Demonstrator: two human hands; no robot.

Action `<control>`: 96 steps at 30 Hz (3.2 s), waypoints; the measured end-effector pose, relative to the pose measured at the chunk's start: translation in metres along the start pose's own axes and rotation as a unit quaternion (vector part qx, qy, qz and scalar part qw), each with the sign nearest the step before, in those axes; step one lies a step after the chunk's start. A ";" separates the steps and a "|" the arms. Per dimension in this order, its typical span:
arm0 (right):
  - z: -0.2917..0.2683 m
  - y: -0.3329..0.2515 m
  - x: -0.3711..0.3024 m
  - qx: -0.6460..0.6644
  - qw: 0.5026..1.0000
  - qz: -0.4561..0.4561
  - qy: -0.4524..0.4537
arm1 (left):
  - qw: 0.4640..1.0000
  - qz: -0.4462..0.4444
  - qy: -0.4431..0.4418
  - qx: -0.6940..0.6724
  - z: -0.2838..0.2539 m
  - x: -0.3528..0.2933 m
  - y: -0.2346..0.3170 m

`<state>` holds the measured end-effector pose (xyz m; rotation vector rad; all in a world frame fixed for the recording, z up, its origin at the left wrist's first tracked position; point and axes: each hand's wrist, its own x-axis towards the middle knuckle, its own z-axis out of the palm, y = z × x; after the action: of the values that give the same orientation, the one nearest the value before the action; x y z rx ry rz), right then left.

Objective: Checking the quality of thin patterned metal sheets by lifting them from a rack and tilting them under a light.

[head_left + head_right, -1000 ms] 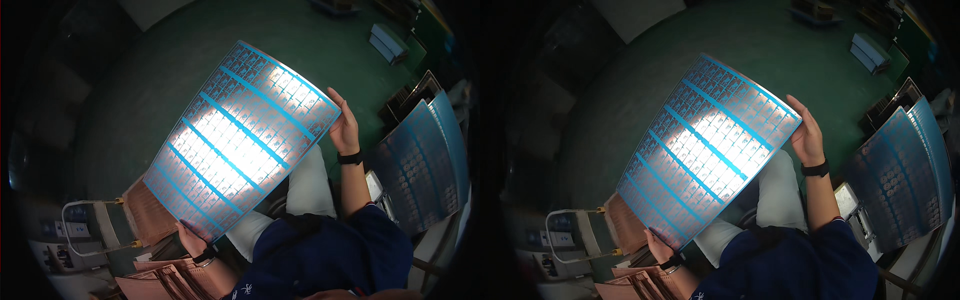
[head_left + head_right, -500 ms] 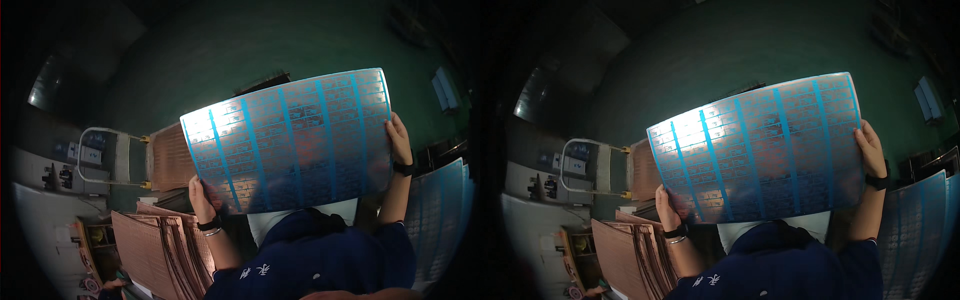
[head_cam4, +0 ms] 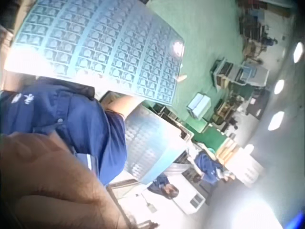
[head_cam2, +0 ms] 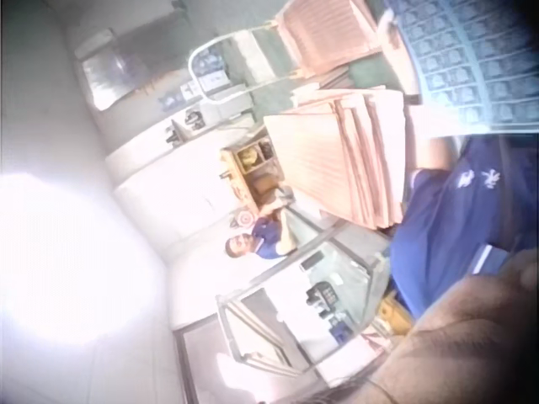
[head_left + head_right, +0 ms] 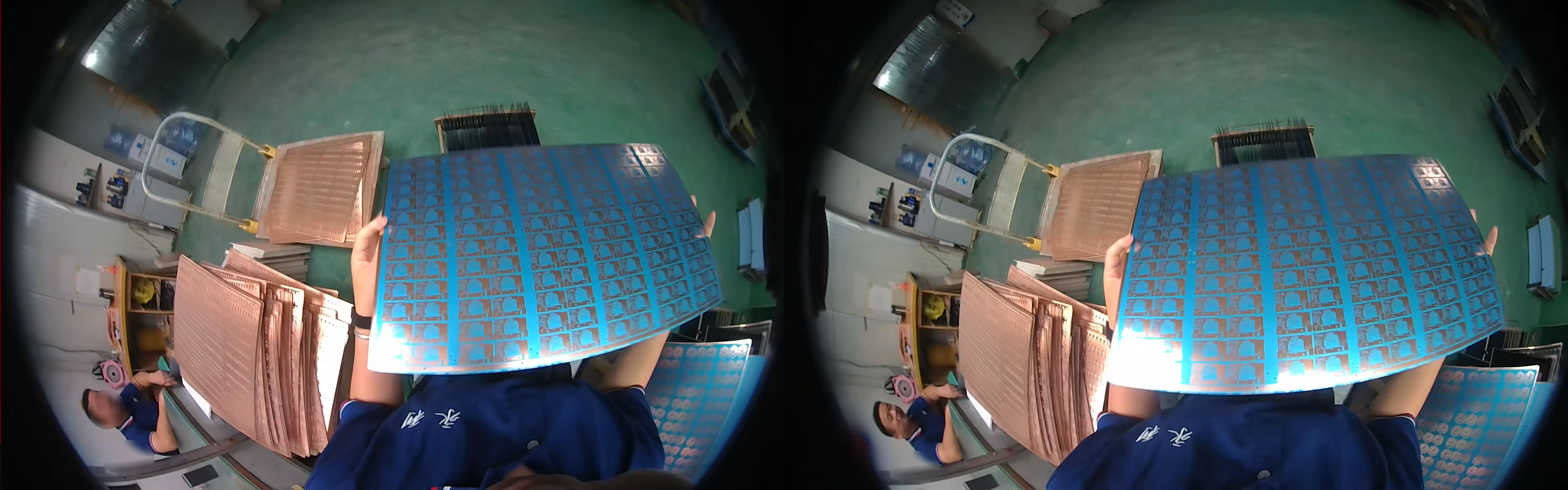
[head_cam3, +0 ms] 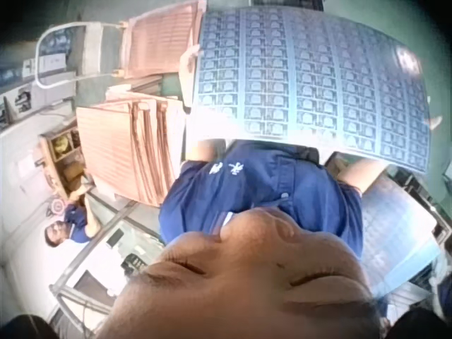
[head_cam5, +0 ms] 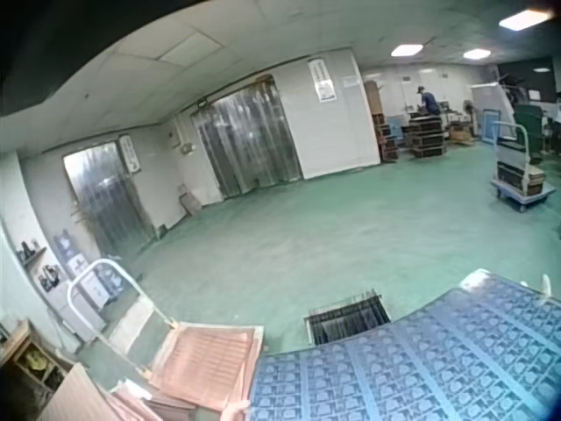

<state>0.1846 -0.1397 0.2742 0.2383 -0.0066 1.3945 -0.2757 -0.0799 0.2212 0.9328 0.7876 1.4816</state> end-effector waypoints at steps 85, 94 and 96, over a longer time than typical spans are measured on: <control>-0.028 -0.021 -0.007 -0.594 0.797 -0.021 0.108 | 0.969 -0.123 0.094 0.190 -0.034 -0.011 0.011; -0.039 -0.060 0.000 -0.637 0.748 -0.169 0.084 | 0.995 0.042 0.020 0.084 -0.029 0.002 0.016; -0.055 -0.077 0.006 -0.574 0.796 -0.192 -0.009 | 0.999 -0.016 0.001 -0.038 -0.009 0.005 0.017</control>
<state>0.2534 -0.1360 0.2085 -0.7391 -0.7657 0.7783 -0.2911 -0.0765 0.2325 0.8586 0.7399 1.4750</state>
